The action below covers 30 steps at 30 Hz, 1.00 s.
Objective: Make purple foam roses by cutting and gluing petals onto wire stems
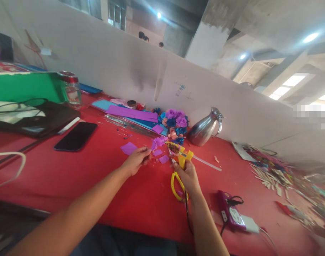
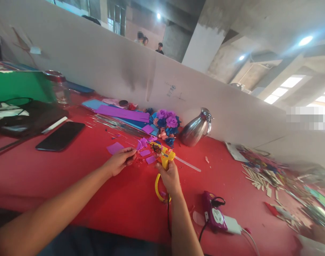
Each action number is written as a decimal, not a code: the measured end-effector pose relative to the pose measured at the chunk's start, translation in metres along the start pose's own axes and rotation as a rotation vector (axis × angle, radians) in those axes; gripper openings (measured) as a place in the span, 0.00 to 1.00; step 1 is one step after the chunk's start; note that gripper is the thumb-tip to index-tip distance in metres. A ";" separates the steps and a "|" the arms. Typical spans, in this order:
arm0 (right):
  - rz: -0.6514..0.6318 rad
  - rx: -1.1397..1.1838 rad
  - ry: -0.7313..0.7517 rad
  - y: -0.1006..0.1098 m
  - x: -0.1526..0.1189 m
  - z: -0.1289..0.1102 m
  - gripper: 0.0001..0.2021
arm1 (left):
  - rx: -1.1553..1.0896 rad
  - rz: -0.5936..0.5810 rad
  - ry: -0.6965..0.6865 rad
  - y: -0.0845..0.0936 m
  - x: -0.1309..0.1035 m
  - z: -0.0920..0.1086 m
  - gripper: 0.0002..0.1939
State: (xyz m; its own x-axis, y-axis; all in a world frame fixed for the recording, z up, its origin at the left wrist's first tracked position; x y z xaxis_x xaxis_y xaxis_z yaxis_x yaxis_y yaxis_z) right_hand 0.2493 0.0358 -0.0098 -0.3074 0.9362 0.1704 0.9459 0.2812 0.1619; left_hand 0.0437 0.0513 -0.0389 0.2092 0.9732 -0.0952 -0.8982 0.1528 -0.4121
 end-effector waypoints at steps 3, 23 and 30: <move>-0.060 -0.114 -0.008 -0.002 -0.001 -0.001 0.16 | 0.014 0.002 -0.002 -0.001 0.000 0.000 0.14; -0.051 -0.490 -0.030 -0.010 -0.002 0.004 0.16 | 0.061 0.011 -0.044 -0.004 -0.003 0.001 0.16; -0.020 -0.532 -0.040 -0.009 -0.004 0.000 0.17 | 0.042 0.019 -0.041 -0.005 -0.004 0.003 0.15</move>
State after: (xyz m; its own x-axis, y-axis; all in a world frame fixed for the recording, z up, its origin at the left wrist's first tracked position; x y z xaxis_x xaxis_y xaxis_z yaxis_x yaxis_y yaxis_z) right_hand 0.2421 0.0298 -0.0124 -0.3105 0.9421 0.1267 0.7534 0.1626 0.6372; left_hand 0.0465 0.0470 -0.0335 0.1769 0.9820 -0.0655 -0.9174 0.1404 -0.3723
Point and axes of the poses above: each hand's wrist, its own x-axis towards the middle knuckle, its own y-axis out of the back of the hand, z = x × y, the point moved 4 cm from there along x, towards the middle knuckle, and after that the axes turned 12 degrees about -z, right-handed, at the moved point
